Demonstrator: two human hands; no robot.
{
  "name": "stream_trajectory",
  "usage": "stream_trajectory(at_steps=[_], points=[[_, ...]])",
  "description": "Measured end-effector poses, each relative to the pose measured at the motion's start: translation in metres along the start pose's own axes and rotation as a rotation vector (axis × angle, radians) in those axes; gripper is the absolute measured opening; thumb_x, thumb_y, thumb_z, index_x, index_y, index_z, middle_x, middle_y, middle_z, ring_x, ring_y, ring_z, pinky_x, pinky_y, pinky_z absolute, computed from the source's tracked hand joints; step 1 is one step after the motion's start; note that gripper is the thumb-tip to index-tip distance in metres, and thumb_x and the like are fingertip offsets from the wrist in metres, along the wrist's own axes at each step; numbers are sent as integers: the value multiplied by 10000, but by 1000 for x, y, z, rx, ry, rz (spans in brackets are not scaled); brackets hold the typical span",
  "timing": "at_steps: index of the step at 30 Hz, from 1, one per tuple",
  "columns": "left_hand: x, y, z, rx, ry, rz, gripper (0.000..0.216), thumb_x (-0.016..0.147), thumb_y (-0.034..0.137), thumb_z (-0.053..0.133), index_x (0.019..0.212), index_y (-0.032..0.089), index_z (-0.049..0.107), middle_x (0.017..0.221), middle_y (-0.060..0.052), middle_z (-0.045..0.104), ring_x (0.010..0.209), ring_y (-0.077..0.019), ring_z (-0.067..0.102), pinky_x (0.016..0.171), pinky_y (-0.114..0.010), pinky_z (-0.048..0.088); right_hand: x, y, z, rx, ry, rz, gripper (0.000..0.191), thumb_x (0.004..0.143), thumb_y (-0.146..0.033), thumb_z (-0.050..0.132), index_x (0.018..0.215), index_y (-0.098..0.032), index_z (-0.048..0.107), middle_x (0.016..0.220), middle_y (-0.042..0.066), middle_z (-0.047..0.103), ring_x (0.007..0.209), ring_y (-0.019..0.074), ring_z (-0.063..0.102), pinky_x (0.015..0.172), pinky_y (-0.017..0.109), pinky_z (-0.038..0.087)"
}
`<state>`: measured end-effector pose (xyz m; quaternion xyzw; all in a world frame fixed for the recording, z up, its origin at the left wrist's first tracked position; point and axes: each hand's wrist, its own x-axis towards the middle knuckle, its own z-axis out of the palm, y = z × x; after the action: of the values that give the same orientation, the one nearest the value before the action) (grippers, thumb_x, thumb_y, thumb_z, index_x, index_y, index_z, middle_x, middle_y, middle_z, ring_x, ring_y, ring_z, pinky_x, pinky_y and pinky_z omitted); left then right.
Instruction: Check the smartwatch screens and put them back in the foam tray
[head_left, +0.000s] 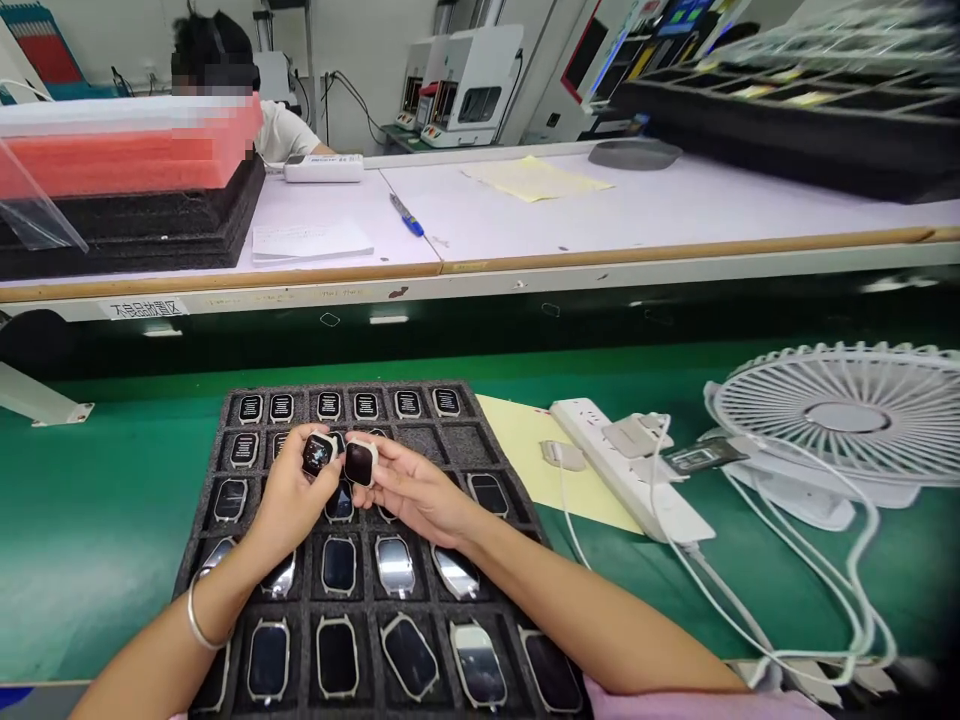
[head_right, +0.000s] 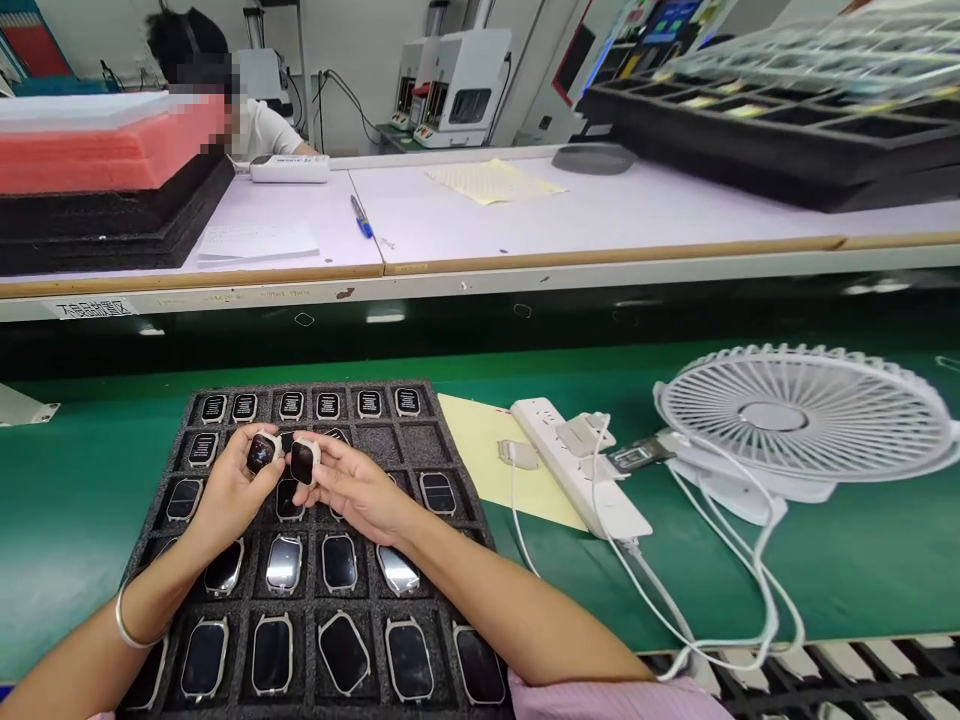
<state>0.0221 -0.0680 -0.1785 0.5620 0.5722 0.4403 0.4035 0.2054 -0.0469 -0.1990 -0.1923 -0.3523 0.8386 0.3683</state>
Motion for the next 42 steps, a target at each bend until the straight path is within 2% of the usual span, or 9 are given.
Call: stream_trajectory(at_steps=[3,7,13,19,28,42], points=[[-3,-1,1,74,0,-1,356,835,292,577,1172,211,495,1005,-45,617,911,-197,603,808,-338,482,1,0,-2,3,5,7,495,833,-339,792,1283,-246,607,1104,51,640,801,138,645,815,318,486],[-4,1,2,106,-17,-11,353,828,303,561,1164,216,497,1018,-48,630,946,-208,625,788,-325,489,1,0,-4,10,-21,3,516,833,-340,796,1296,-236,594,995,31,658,806,145,658,779,292,477],[-4,0,4,136,-31,0,334,833,297,549,1152,213,499,943,-34,626,852,-190,612,768,-322,484,0,1,-5,3,-27,4,523,837,-337,794,1300,-222,578,957,24,661,809,151,667,775,298,481],[-4,-3,3,117,-36,36,332,855,279,552,1173,208,490,1002,-45,621,884,-188,594,804,-329,473,0,0,-3,11,-34,-8,512,842,-329,791,1295,-226,577,1005,24,651,833,153,678,800,304,491],[-4,-2,3,116,-44,10,334,860,302,556,1176,210,495,1017,-51,617,908,-203,596,793,-332,476,0,1,-1,-14,-11,-15,564,816,-367,808,1299,-210,562,979,28,654,813,158,669,769,311,493],[-1,-2,4,82,-24,31,329,868,315,545,1172,198,492,1067,-55,595,950,-196,562,862,-341,442,2,1,-3,19,-75,-46,508,850,-338,788,1291,-210,571,922,16,680,805,141,686,791,291,489]])
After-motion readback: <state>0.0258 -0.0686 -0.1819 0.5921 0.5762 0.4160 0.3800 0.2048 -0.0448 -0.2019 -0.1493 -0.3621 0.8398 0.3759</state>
